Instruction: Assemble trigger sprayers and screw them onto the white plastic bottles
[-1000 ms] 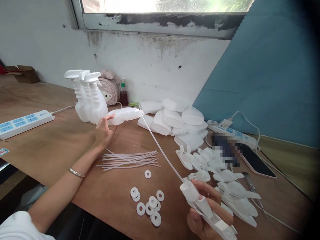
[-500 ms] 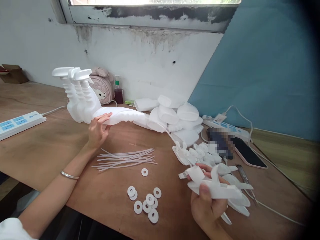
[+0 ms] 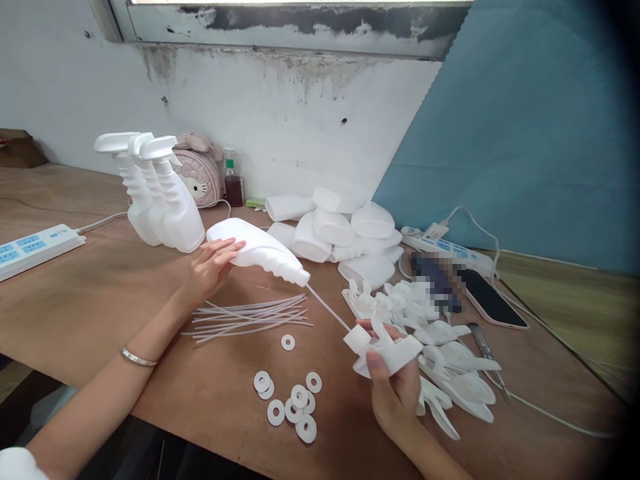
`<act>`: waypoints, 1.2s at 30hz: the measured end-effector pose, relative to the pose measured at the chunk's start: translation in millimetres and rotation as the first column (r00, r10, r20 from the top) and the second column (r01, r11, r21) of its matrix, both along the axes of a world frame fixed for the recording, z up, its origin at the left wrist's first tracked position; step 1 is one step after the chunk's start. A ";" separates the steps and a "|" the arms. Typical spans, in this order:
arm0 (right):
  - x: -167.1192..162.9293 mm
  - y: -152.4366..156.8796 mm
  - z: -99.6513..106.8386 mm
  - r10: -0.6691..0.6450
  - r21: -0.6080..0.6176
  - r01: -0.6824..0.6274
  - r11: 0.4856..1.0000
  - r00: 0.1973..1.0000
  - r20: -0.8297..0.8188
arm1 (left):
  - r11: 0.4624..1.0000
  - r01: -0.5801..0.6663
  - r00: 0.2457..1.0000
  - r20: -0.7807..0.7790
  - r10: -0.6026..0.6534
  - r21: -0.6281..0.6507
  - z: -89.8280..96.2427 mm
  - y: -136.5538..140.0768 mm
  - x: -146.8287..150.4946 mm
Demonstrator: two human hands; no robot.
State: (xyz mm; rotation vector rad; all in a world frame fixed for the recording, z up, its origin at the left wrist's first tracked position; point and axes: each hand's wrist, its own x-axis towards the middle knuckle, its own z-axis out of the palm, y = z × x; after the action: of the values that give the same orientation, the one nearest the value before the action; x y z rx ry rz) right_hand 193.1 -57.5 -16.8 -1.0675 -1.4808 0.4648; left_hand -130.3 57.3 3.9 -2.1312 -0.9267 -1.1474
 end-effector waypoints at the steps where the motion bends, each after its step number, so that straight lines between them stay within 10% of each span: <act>1: -0.8 -0.7 0.9 0.030 0.017 -0.030 0.999 0.999 0.039 | 0.999 0.053 0.998 -0.018 -0.052 0.011 0.6 -2.6 5.6; 7: -6.5 0.8 4.7 0.073 0.120 -0.081 0.989 0.995 0.073 | 0.966 0.256 0.963 -0.081 -0.258 -0.031 4.6 -21.9 34.1; 20: -6.4 -3.2 10.1 -0.039 0.222 -0.036 0.974 0.944 0.327 | 0.956 0.291 0.951 -0.123 -0.284 0.043 3.4 -31.1 45.3; 30: -5.9 -5.1 2.3 0.026 -0.385 -0.064 0.921 0.994 -0.102 | 0.952 0.296 0.948 -0.146 -0.283 0.075 1.0 -33.6 43.0; 36: -11.2 -6.8 1.6 0.073 -0.431 -0.201 0.880 0.953 -0.294 | 0.965 0.254 0.960 -0.138 -0.243 0.062 -1.8 -32.7 46.8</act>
State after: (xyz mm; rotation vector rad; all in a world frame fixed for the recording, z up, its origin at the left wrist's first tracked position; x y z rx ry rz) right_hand 181.9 -64.3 -15.2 -1.2069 -1.2326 1.0625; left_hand -83.5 24.6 2.1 -2.2731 -0.5566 -1.1269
